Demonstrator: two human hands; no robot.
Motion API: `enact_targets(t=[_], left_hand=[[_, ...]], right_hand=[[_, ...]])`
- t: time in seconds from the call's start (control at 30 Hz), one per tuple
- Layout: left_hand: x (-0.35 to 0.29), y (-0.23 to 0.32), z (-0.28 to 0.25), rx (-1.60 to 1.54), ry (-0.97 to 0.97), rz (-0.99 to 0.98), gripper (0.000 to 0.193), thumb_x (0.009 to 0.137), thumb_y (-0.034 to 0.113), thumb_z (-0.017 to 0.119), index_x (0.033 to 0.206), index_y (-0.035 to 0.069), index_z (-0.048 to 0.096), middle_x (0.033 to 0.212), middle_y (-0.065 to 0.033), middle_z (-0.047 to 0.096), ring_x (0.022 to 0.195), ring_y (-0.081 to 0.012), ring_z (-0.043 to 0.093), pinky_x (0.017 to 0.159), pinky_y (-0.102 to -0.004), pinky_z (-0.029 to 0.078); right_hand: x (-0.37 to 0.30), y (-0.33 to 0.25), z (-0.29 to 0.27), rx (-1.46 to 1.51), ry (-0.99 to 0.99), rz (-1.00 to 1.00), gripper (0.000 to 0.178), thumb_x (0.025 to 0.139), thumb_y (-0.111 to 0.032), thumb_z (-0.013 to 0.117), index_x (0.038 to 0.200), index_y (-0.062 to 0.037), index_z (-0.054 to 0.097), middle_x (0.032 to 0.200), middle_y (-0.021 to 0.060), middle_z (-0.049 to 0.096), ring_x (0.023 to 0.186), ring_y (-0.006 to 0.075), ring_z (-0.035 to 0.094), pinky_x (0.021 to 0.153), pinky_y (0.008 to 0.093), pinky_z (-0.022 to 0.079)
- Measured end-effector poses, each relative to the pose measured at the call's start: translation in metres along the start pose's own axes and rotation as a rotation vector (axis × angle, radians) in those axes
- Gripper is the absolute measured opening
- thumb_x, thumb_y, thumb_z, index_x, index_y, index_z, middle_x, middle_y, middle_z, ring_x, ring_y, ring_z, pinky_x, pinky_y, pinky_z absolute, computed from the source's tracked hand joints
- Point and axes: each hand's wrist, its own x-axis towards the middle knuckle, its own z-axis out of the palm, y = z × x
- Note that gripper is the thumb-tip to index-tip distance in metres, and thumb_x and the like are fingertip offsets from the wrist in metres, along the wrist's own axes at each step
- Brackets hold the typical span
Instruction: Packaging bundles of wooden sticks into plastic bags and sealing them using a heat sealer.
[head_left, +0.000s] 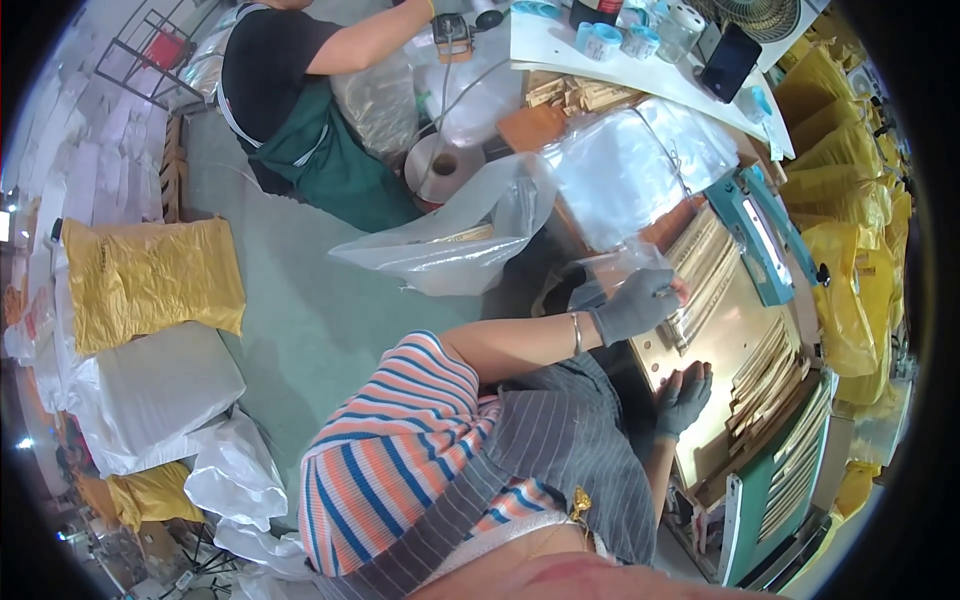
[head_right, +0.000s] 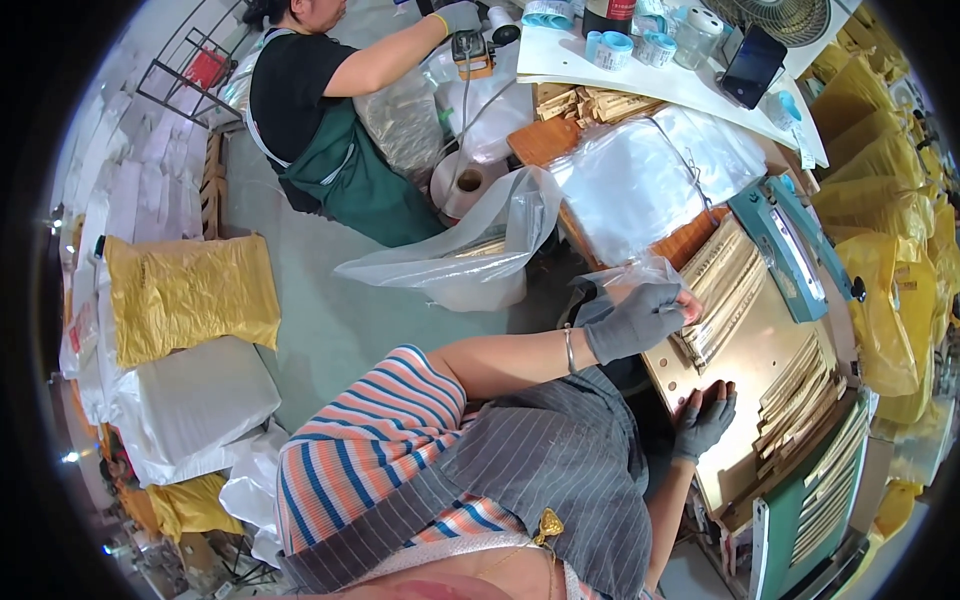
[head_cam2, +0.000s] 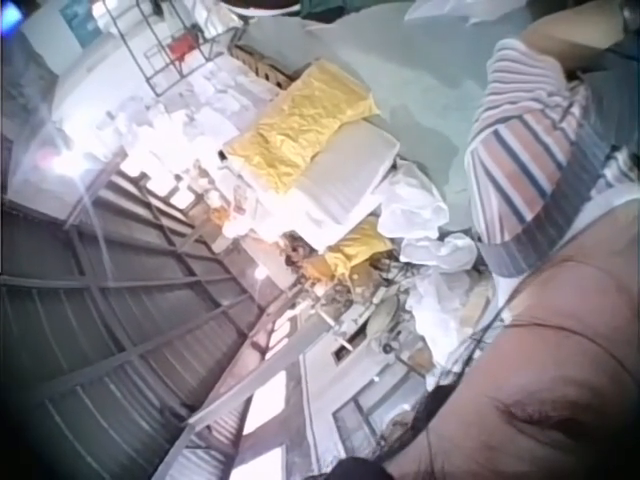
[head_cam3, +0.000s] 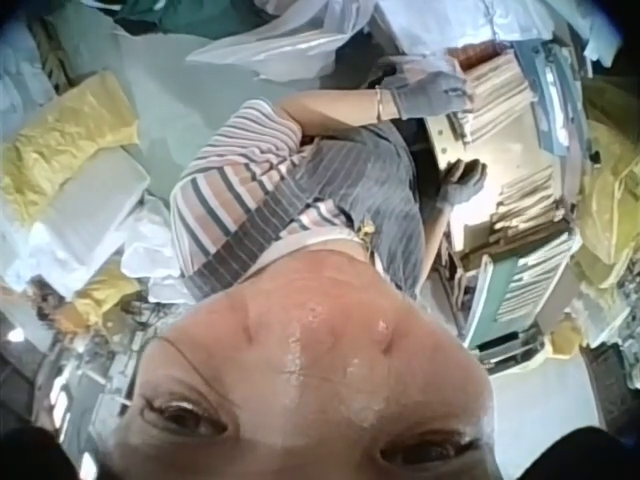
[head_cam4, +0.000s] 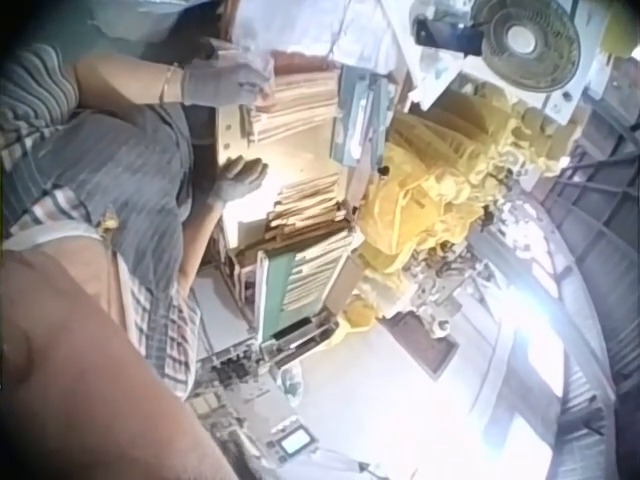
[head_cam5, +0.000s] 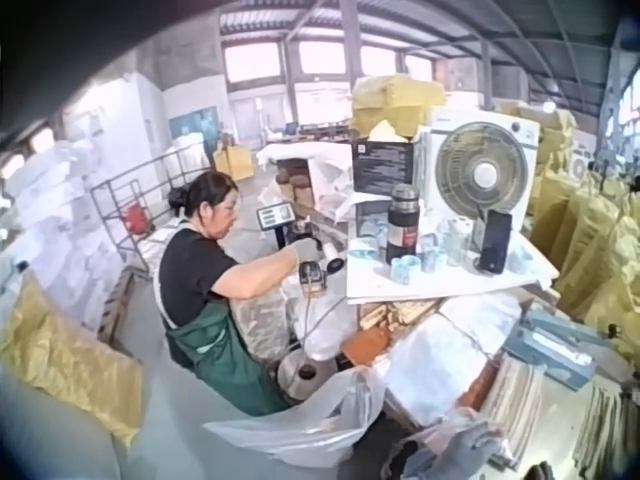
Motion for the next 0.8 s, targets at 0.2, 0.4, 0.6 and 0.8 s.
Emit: enact_targets(t=[0.2,0.4,0.6,0.8], left_hand=[[-0.002,-0.006,0.0,0.03,-0.025,-0.04,0.013,0.082,0.012,0.06,0.086,0.0,0.065,0.08,-0.0092,0.066,0.078,-0.015,0.062,0.074,-0.0282,0.047],[-0.005,-0.009,0.0,0.068,-0.037,-0.038,0.014,0.083,0.013,0.06,0.085,0.0,0.065,0.08,-0.0093,0.066,0.078,-0.0149,0.062,0.075,-0.0279,0.047],[-0.007,0.007,-0.003,0.083,0.003,0.007,0.012,0.083,0.011,0.058,0.083,0.001,0.063,0.078,-0.0077,0.065,0.077,-0.0137,0.061,0.073,-0.0274,0.046],[-0.003,0.01,-0.01,0.083,-0.014,0.008,0.011,0.083,0.01,0.057,0.082,0.001,0.062,0.076,-0.0065,0.064,0.076,-0.0131,0.06,0.073,-0.0269,0.046]], right_hand=[[-0.001,0.0,0.001,0.015,0.002,0.03,0.047,0.089,-0.031,0.057,0.126,-0.0028,0.051,0.134,0.0179,0.046,0.124,0.0357,0.042,0.103,0.0421,0.033],[0.0,-0.001,0.0,-0.003,0.017,-0.008,0.047,0.089,-0.034,0.056,0.125,-0.0034,0.051,0.132,0.021,0.047,0.121,0.0378,0.044,0.102,0.043,0.036],[-0.001,0.002,0.001,0.008,-0.005,0.024,0.049,0.088,-0.031,0.058,0.127,-0.002,0.05,0.135,0.0187,0.046,0.123,0.0365,0.042,0.103,0.0423,0.032],[-0.001,0.001,0.0,-0.012,-0.01,0.023,0.048,0.09,-0.036,0.054,0.125,-0.0038,0.051,0.134,0.0206,0.046,0.123,0.038,0.043,0.102,0.0431,0.034]])
